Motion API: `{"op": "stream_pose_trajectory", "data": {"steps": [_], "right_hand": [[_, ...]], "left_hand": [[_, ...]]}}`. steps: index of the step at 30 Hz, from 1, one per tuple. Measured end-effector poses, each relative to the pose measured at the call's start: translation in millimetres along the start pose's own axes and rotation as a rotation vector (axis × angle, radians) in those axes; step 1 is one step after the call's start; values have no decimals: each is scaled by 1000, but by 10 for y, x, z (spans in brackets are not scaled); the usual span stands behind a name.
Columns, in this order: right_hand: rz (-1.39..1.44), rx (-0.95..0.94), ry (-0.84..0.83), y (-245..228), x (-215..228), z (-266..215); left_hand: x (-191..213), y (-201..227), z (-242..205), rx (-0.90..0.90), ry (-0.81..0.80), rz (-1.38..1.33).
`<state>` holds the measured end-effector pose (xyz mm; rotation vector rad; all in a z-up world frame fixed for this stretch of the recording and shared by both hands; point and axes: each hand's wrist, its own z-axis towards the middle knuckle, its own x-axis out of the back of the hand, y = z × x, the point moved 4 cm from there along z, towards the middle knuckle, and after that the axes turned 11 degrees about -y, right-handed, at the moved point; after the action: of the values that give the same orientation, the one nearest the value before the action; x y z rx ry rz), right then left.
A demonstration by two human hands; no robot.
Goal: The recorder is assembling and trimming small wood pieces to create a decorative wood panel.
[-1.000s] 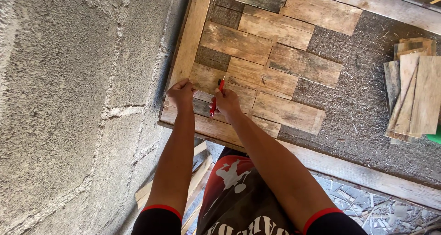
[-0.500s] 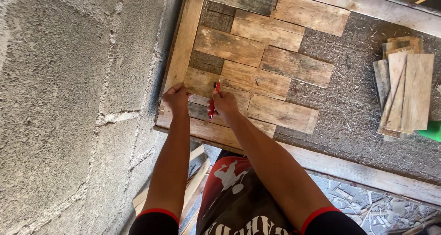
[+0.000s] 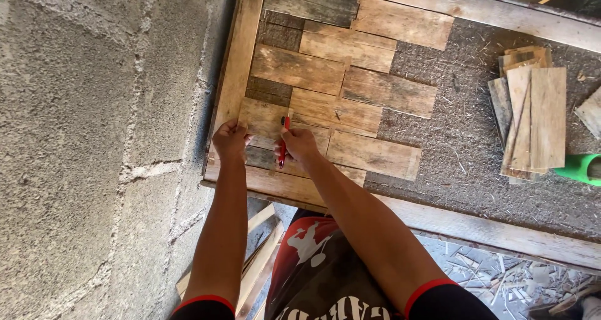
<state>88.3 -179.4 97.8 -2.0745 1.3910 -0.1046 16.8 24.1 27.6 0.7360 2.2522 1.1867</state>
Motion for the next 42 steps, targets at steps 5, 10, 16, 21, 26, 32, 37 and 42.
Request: {"op": "stream_pose_trajectory", "data": {"steps": [5, 10, 16, 21, 26, 32, 37, 42], "right_hand": [[20, 51, -65, -23, 50, -74], [-88, 22, -21, -105, 348, -384], [-71, 139, -25, 140, 1406, -845], [-58, 119, 151, 208, 2454, -1644], [-15, 153, 260, 491, 3406, -2116], [-69, 279, 389, 822, 4209, -2202], [-233, 338, 453, 704, 4262, -2384], [-634, 47, 610, 455, 3991, -2699]], "left_hand": [[7, 74, -84, -33, -82, -58], [-253, 123, -380, -3, -142, -82], [-1145, -492, -696, 29, -337, -240], [-2216, -1245, -1177, 178, -478, -285], [-3128, -1690, -1760, 295, -467, -190], [-3706, -2257, -2192, 317, -438, -181], [-3931, -2264, -2508, 323, -359, -118], [-3966, -2235, -2694, 311, -353, -48]]}}
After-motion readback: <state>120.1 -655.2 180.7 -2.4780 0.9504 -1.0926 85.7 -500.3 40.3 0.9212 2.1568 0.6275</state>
